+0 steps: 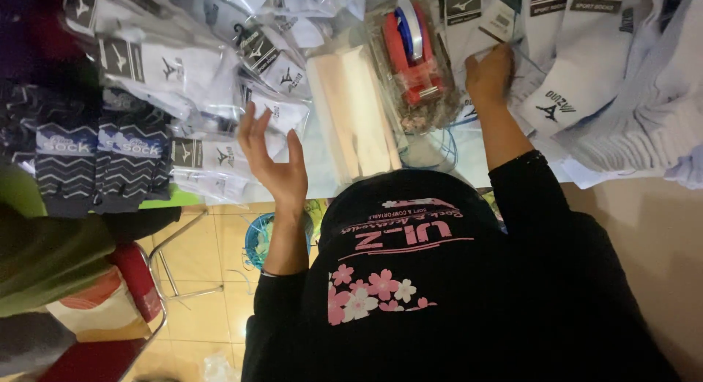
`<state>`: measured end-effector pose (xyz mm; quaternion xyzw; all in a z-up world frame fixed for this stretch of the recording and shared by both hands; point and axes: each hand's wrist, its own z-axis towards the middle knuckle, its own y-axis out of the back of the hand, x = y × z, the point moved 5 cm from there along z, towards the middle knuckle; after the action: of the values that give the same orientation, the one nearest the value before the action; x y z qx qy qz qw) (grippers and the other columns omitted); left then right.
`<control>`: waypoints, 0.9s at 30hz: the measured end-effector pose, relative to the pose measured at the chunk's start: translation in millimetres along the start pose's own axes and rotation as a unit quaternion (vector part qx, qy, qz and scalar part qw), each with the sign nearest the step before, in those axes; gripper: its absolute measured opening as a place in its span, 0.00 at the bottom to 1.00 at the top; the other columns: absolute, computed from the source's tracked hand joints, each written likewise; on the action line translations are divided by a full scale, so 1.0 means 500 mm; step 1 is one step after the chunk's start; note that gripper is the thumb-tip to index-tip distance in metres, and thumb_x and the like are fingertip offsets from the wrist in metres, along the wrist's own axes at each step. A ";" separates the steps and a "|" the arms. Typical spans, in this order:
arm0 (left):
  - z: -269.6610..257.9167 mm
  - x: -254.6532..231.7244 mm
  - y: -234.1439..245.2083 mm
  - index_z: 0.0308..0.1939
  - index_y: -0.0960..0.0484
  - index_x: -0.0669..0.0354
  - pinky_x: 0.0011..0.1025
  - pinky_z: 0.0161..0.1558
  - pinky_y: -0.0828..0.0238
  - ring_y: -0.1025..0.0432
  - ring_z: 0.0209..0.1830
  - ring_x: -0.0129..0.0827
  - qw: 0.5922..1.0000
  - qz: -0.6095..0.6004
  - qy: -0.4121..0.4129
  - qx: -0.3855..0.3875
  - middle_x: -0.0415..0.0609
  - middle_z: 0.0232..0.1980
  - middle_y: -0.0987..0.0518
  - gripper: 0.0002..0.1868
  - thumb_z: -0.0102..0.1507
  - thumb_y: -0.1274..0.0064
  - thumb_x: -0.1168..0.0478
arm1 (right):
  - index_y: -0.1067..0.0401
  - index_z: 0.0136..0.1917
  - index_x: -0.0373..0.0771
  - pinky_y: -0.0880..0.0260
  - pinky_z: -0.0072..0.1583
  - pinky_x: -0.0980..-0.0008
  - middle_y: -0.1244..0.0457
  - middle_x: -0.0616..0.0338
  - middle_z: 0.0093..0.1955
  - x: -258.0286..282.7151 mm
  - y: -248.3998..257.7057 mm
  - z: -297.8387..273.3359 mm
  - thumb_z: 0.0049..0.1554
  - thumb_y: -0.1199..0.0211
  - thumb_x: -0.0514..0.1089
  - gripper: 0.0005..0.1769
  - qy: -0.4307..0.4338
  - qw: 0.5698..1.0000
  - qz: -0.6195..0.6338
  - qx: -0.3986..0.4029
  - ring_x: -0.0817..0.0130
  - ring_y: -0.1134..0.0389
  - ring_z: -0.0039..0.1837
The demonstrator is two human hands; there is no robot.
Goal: Packaging pairs of socks into clear plastic sleeves at a high-speed, efficient pace.
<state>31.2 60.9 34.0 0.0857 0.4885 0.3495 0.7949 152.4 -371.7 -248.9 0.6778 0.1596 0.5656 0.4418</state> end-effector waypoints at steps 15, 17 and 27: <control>-0.076 0.082 -0.069 0.55 0.23 0.55 0.39 0.60 0.23 0.29 0.65 0.42 0.985 -0.104 0.100 0.094 0.54 0.64 0.25 0.12 0.69 0.52 0.69 | 0.34 0.68 0.43 0.34 0.64 0.47 0.34 0.51 0.65 0.156 0.106 -0.014 0.49 0.20 0.55 0.40 -0.101 0.982 -0.019 0.157 0.45 0.34 0.65; -0.092 0.113 -0.084 0.56 0.23 0.56 0.39 0.57 0.22 0.28 0.64 0.42 0.986 -0.098 0.089 0.097 0.54 0.63 0.25 0.12 0.69 0.52 0.70 | 0.43 0.73 0.41 0.31 0.53 0.47 0.31 0.48 0.57 0.201 0.128 -0.008 0.51 0.22 0.58 0.47 -0.053 0.986 -0.088 0.128 0.42 0.31 0.56; -0.216 0.357 -0.163 0.37 0.20 0.56 0.28 0.28 0.24 0.27 0.28 0.33 0.982 0.059 0.162 0.077 0.43 0.30 0.25 0.08 0.59 0.35 0.64 | 0.28 0.64 0.37 0.30 0.49 0.57 0.30 0.47 0.55 0.409 0.549 -0.102 0.56 0.17 0.47 0.29 0.173 0.982 -0.047 -0.054 0.53 0.28 0.53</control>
<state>28.9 92.4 -187.6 0.1175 0.6305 0.3668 0.6738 91.4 -357.3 91.5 0.5372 0.2343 0.6606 0.4692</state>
